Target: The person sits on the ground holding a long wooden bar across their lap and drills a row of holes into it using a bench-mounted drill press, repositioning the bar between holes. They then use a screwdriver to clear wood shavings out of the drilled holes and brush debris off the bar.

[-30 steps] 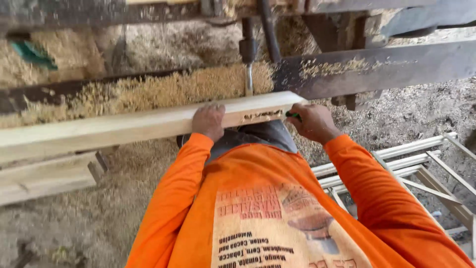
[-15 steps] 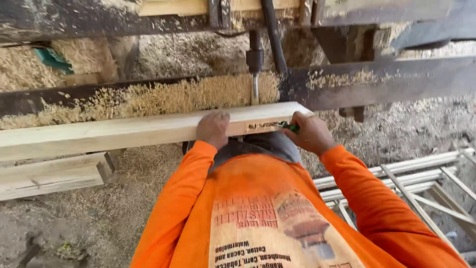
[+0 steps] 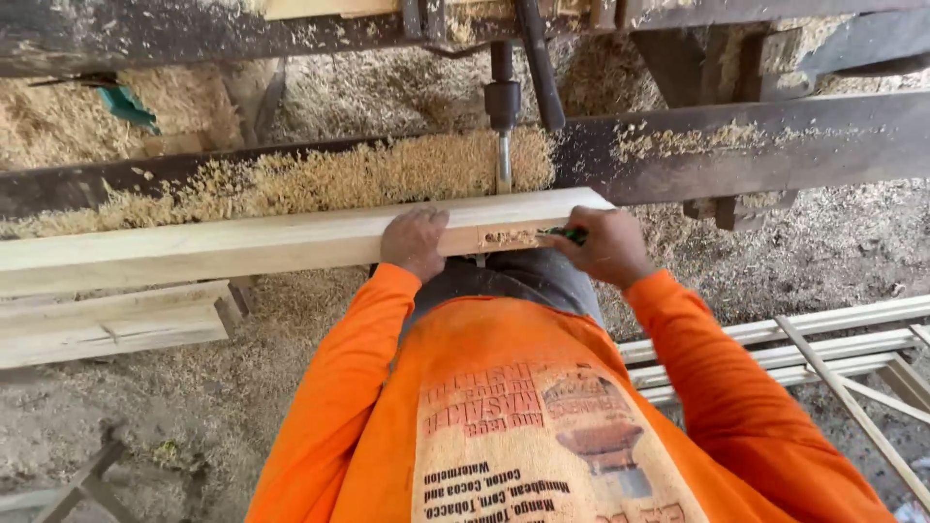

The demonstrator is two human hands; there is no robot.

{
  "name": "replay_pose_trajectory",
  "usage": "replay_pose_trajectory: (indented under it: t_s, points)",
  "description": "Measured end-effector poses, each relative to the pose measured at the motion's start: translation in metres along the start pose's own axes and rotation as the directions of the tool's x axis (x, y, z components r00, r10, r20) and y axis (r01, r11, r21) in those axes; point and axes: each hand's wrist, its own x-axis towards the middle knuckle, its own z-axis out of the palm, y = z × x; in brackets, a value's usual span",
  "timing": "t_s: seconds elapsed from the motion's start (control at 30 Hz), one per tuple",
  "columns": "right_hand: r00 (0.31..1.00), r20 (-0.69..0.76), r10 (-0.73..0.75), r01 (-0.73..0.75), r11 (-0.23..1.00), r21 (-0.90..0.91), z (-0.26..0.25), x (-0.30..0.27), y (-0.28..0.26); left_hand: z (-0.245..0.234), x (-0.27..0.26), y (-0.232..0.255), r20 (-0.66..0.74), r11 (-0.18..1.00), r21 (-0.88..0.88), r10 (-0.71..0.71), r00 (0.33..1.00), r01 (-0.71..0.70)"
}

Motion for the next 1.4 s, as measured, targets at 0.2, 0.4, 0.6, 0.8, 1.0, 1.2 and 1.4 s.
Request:
replay_pose_trajectory:
  t_s: [0.2, 0.4, 0.6, 0.8, 1.0, 1.2, 1.4]
  points:
    - [0.999, -0.045, -0.008, 0.012, 0.996, 0.090, -0.006, -0.003, -0.002, 0.009, -0.004, -0.007, -0.163, 0.995, 0.043, 0.093, 0.982, -0.088]
    - [0.995, -0.023, -0.093, 0.092, 0.868, 0.487, -0.021, -0.029, 0.035, 0.014, -0.002, -0.007, -0.029, 0.998, -0.031, -0.048, 0.998, 0.047]
    - [0.990, -0.115, 0.081, -0.085, 0.996, -0.030, -0.068, -0.046, 0.000, 0.021, 0.008, -0.014, -0.016, 1.000, 0.022, 0.012, 1.000, -0.011]
    - [0.979, 0.007, 0.205, -0.201, 0.962, -0.183, 0.008, -0.014, 0.001, 0.015, 0.002, -0.008, -0.117, 0.999, 0.005, 0.046, 0.992, -0.045]
    - [0.983, -0.177, -0.043, 0.062, 0.993, 0.105, -0.005, -0.024, 0.036, 0.002, 0.005, 0.008, 0.126, 0.993, 0.112, -0.042, 0.991, 0.028]
    - [0.981, 0.063, 0.185, -0.172, 0.970, -0.170, -0.040, -0.044, -0.037, 0.024, -0.010, -0.007, 0.034, 1.000, 0.013, 0.023, 0.999, -0.024]
    - [0.969, 0.159, 0.187, -0.110, 0.909, -0.403, 0.012, -0.013, -0.034, 0.021, -0.001, -0.002, 0.092, 0.993, 0.115, -0.025, 0.995, 0.015]
